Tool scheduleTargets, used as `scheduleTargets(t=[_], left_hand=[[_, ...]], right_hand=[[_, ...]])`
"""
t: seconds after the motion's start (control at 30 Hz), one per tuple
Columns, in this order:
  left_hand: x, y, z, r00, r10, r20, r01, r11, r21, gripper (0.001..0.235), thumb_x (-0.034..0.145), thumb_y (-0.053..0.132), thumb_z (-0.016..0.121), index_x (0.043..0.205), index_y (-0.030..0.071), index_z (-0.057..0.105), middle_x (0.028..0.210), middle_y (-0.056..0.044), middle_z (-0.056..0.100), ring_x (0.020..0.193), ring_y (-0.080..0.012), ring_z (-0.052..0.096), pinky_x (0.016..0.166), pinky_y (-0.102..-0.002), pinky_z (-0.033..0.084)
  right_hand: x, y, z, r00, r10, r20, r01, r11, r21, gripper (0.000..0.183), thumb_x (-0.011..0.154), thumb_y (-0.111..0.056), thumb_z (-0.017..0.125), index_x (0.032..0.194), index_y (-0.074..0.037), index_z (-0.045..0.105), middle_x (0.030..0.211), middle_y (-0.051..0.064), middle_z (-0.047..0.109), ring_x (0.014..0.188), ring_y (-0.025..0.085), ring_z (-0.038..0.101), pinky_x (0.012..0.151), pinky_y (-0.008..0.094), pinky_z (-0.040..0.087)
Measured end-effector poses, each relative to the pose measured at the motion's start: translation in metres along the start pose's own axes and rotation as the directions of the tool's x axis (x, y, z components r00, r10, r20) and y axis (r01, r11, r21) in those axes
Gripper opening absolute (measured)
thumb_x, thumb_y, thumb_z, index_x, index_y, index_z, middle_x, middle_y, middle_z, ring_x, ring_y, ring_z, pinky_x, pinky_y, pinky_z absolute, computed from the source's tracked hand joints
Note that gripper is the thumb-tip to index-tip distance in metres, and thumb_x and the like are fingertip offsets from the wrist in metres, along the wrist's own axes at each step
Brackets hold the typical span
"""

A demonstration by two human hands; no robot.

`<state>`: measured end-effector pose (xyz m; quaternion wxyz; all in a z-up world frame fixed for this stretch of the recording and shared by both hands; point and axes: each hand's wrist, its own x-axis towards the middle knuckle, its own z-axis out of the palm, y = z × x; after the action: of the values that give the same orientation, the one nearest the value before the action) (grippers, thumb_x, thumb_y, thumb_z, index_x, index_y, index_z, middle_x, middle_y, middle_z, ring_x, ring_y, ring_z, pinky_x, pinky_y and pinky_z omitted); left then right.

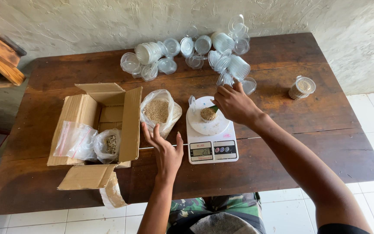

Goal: The person scoops grains from a plastic bag into small clear plastic containers placed on a digital scale. They adjust the amount until the target weight is reached, then set the filled container aside and repeat the process with a new container.

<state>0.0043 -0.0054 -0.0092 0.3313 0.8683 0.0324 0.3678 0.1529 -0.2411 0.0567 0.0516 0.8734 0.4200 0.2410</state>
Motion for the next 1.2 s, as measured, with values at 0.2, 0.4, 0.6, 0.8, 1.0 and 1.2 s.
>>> scheduleTargets(t=[0.2, 0.4, 0.6, 0.8, 1.0, 1.2], left_hand=[[-0.001, -0.001, 0.001, 1.0, -0.003, -0.004, 0.003, 1.0, -0.005, 0.078, 0.083, 0.015, 0.073, 0.144, 0.005, 0.025, 0.16, -0.029, -0.003, 0.15, -0.0541, 0.011, 0.103, -0.074, 0.04], [-0.001, -0.002, 0.002, 1.0, -0.001, -0.007, 0.001, 1.0, -0.002, 0.079, 0.083, 0.015, 0.074, 0.144, 0.006, 0.025, 0.16, -0.029, -0.003, 0.15, -0.0542, 0.011, 0.103, -0.074, 0.04], [0.001, -0.001, 0.001, 1.0, 0.011, -0.005, -0.011, 1.0, 0.001, 0.077, 0.084, 0.014, 0.072, 0.144, 0.005, 0.025, 0.16, -0.03, -0.002, 0.15, -0.055, 0.01, 0.105, -0.074, 0.038], [0.0, 0.0, 0.0, 1.0, 0.016, -0.005, -0.016, 1.0, 0.012, 0.078, 0.084, 0.014, 0.073, 0.145, 0.004, 0.025, 0.16, -0.03, -0.002, 0.15, -0.0548, 0.009, 0.107, -0.074, 0.036], [0.0, 0.0, 0.0, 1.0, 0.027, -0.004, -0.027, 1.0, 0.003, 0.078, 0.084, 0.012, 0.073, 0.144, 0.003, 0.025, 0.159, -0.031, -0.002, 0.15, -0.0554, 0.009, 0.107, -0.074, 0.034], [-0.001, -0.001, 0.001, 0.999, 0.034, -0.013, -0.034, 0.999, 0.004, 0.078, 0.084, 0.012, 0.073, 0.144, 0.003, 0.025, 0.159, -0.031, -0.001, 0.15, -0.0552, 0.009, 0.108, -0.073, 0.034]], right_hand=[[-0.001, -0.005, 0.002, 0.983, -0.092, -0.157, 0.077, 0.992, -0.099, 0.025, 0.104, -0.023, 0.051, 0.082, -0.012, 0.055, 0.085, 0.003, 0.046, 0.079, 0.023, 0.048, 0.077, 0.037, 0.03], [-0.001, -0.008, -0.003, 0.951, -0.141, -0.275, 0.091, 0.978, -0.186, 0.029, 0.105, -0.021, 0.053, 0.077, -0.013, 0.051, 0.082, 0.002, 0.042, 0.076, 0.023, 0.046, 0.074, 0.036, 0.03], [0.0, -0.006, -0.001, 0.92, -0.144, -0.366, 0.064, 0.973, -0.222, 0.03, 0.105, -0.018, 0.054, 0.075, -0.013, 0.05, 0.08, 0.003, 0.042, 0.074, 0.023, 0.047, 0.073, 0.035, 0.032], [0.002, -0.009, -0.007, 0.908, -0.122, -0.401, 0.021, 0.969, -0.247, 0.029, 0.104, -0.017, 0.055, 0.075, -0.013, 0.05, 0.079, 0.003, 0.043, 0.074, 0.022, 0.048, 0.074, 0.034, 0.034], [0.001, -0.008, -0.007, 0.892, -0.125, -0.435, -0.003, 0.959, -0.282, 0.029, 0.103, -0.015, 0.058, 0.075, -0.015, 0.05, 0.08, 0.003, 0.043, 0.074, 0.022, 0.048, 0.075, 0.034, 0.035], [0.001, -0.01, -0.015, 0.873, -0.13, -0.471, -0.022, 0.953, -0.304, 0.029, 0.104, -0.012, 0.056, 0.076, -0.016, 0.049, 0.079, 0.003, 0.042, 0.072, 0.02, 0.046, 0.074, 0.033, 0.034]])
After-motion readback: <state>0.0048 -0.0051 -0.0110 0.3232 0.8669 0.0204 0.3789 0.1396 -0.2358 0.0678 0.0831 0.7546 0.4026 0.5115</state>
